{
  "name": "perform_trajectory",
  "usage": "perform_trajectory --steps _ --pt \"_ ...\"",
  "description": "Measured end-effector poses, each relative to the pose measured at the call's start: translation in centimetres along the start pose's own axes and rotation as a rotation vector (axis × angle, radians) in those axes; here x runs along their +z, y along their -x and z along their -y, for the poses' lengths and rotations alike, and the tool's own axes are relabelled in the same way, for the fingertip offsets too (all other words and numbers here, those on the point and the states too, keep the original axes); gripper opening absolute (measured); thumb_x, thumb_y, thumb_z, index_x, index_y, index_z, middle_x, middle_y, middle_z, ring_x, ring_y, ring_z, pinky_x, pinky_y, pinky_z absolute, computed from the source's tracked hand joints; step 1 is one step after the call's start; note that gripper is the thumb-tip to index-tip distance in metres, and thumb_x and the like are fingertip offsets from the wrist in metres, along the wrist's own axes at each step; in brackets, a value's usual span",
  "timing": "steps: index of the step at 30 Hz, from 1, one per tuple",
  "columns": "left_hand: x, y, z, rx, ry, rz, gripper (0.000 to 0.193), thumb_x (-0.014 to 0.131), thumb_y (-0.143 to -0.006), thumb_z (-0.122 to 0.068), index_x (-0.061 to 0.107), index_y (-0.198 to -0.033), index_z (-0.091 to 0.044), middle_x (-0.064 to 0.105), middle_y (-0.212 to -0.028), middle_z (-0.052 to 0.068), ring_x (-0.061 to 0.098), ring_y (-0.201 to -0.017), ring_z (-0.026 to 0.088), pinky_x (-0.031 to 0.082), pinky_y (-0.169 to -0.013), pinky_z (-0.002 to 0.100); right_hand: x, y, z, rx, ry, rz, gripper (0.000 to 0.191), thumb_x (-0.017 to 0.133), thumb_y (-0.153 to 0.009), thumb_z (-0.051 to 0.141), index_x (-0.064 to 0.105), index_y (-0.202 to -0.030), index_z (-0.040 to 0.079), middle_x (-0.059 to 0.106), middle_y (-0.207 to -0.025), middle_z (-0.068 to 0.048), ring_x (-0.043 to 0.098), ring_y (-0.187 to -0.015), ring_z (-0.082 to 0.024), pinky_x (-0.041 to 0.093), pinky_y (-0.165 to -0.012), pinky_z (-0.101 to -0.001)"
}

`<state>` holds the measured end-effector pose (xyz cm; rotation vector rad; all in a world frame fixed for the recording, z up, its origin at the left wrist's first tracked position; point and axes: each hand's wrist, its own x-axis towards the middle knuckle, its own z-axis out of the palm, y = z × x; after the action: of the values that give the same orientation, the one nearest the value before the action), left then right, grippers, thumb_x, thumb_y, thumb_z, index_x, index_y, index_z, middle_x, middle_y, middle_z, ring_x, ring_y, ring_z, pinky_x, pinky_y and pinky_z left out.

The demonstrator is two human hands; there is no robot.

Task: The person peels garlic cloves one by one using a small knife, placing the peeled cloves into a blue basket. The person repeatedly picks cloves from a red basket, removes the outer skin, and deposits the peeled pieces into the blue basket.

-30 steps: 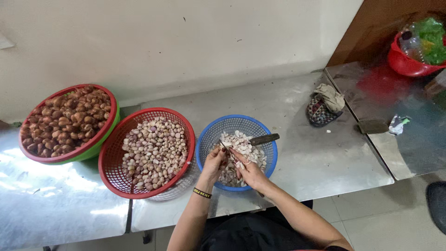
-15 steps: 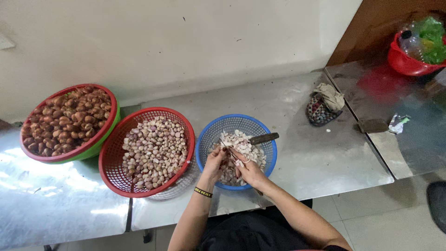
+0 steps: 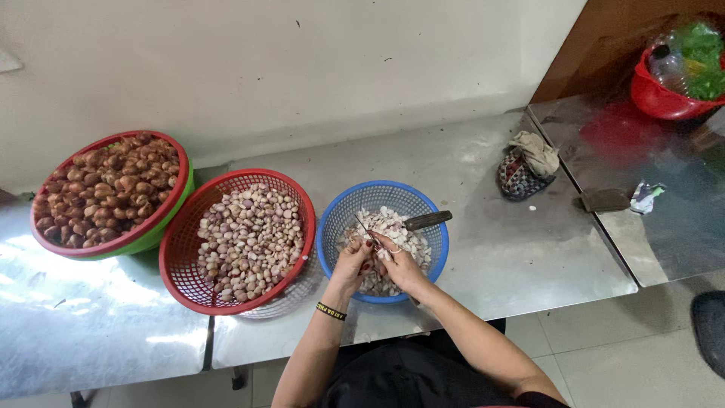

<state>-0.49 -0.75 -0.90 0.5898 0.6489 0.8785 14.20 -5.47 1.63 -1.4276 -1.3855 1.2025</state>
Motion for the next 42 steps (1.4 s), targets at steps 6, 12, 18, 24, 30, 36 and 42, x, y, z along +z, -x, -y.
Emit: perform_trajectory --steps 6,12,18,24,30,36,42 --pt "0.2 -0.5 -0.1 0.055 0.056 -0.02 0.019 0.076 -0.095 -0.028 0.069 -0.099 -0.011 0.061 -0.076 -0.005 0.045 -0.058 0.005 0.031 -0.05 0.021 -0.6 1.1 -0.4 0.183 -0.133 0.082 0.052 0.043 -0.107 0.019 0.039 -0.158 0.032 0.056 -0.063 -0.001 0.042 -0.046 -0.007 0.038 -0.043 -0.025" --pt "0.5 -0.5 -0.4 0.134 -0.063 -0.058 0.021 0.074 -0.095 -0.029 0.069 -0.097 -0.009 0.065 -0.079 -0.003 0.047 -0.057 0.005 0.035 -0.048 0.022 -1.2 2.4 -1.1 0.174 -0.193 0.117 0.054 0.042 -0.107 0.015 0.038 -0.159 0.031 0.058 -0.064 0.001 0.043 -0.046 -0.006 0.039 -0.044 -0.0229" --pt "0.4 -0.3 -0.1 0.19 -0.114 -0.049 0.022 0.074 -0.095 -0.03 0.071 -0.098 -0.008 0.064 -0.078 -0.004 0.047 -0.058 0.004 0.035 -0.05 0.021 -1.1 2.5 -0.3 0.162 -0.194 0.13 0.065 0.044 -0.101 0.006 0.038 -0.16 0.033 0.056 -0.062 0.0 0.041 -0.045 -0.007 0.038 -0.042 -0.0243" --pt "0.1 -0.4 0.4 0.059 -0.072 0.004 0.018 0.077 -0.094 -0.026 0.072 -0.097 -0.009 0.059 -0.071 -0.004 0.046 -0.056 0.005 0.034 -0.05 0.022 -0.4 0.6 -0.1 0.168 -0.046 0.024 0.055 0.049 -0.105 0.013 0.041 -0.156 0.029 0.057 -0.062 0.0 0.045 -0.046 -0.007 0.037 -0.042 -0.0254" --pt "0.4 -0.6 0.2 -0.016 0.028 -0.151 0.016 0.074 -0.095 -0.022 0.07 -0.103 -0.008 0.071 -0.085 -0.001 0.057 -0.066 0.007 0.038 -0.055 0.022 -0.6 0.5 -0.2 0.161 -0.218 0.093 0.055 0.043 -0.106 0.015 0.04 -0.16 0.025 0.056 -0.063 0.001 0.04 -0.046 -0.006 0.035 -0.042 -0.0241" --pt "0.8 -1.0 0.3 0.156 -0.015 -0.056 0.017 0.073 -0.097 -0.026 0.069 -0.1 -0.01 0.066 -0.08 -0.004 0.048 -0.057 0.005 0.035 -0.049 0.022 -1.3 1.7 0.1 0.137 -0.178 0.101 0.053 0.041 -0.107 0.018 0.039 -0.159 0.027 0.057 -0.062 0.001 0.039 -0.044 -0.006 0.035 -0.042 -0.023" --pt "1.1 -0.4 0.9 0.061 0.05 0.067 0.022 0.074 -0.099 -0.03 0.065 -0.092 -0.012 0.054 -0.068 -0.006 0.042 -0.054 0.006 0.032 -0.048 0.023 -1.2 0.9 -0.8 0.129 -0.158 0.079 0.053 0.045 -0.107 0.02 0.039 -0.159 0.029 0.055 -0.064 0.002 0.039 -0.047 -0.005 0.033 -0.043 -0.0224"
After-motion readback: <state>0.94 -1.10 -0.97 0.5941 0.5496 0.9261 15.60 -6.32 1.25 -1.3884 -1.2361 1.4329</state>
